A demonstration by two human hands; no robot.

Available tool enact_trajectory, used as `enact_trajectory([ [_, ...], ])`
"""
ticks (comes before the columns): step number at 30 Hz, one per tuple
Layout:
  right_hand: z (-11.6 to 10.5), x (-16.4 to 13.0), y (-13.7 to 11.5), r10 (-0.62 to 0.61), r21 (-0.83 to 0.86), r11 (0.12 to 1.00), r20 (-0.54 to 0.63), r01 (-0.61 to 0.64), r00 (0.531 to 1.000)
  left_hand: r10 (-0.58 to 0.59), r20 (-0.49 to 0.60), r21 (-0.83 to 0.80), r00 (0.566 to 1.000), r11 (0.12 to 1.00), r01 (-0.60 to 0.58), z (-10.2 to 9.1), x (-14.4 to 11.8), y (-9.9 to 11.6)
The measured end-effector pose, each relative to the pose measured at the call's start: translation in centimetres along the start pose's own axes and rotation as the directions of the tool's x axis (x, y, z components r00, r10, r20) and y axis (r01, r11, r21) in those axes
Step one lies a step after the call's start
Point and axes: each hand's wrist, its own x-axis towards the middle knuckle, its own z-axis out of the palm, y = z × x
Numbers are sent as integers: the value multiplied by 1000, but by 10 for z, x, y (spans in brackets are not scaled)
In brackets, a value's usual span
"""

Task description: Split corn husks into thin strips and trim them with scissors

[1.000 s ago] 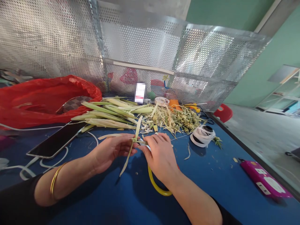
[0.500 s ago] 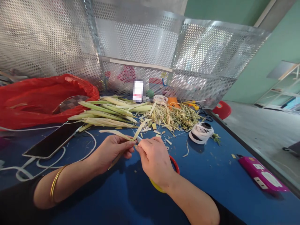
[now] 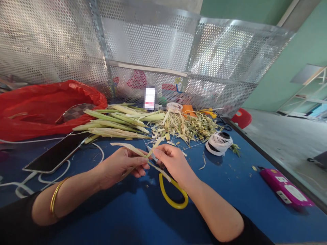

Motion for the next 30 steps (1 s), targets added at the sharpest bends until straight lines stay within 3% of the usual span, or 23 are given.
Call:
enact_trajectory([
  [4, 5, 1, 4, 16, 131, 991, -55, -9, 998, -31, 80, 39, 996, 999, 28, 2, -2, -1],
  [11, 14, 0, 9, 16, 91, 996, -150, -2, 989, 9, -16, 193, 1000, 981, -5, 5, -1, -7],
  [20, 22, 1, 15, -89, 114, 986, -248, 120, 965, 47, -25, 260, 999, 965, -39, 7, -2, -4],
  [23, 19, 3, 18, -155, -10, 988, -226, 157, 962, 46, -40, 264, 998, 964, -34, 8, -1, -7],
  [26, 11, 5, 17, -260, -258, 945, -225, 200, 939, 23, -58, 234, 998, 972, -8, 7, 1, -13],
  [28, 5, 4, 14, -422, -463, 847, -284, 262, 861, 19, -42, 226, 999, 974, -9, 7, 2, -17],
  [30, 2, 2, 10, -596, -660, 681, -247, 318, 764, 37, -9, 239, 999, 970, -34, 8, 2, -18],
])
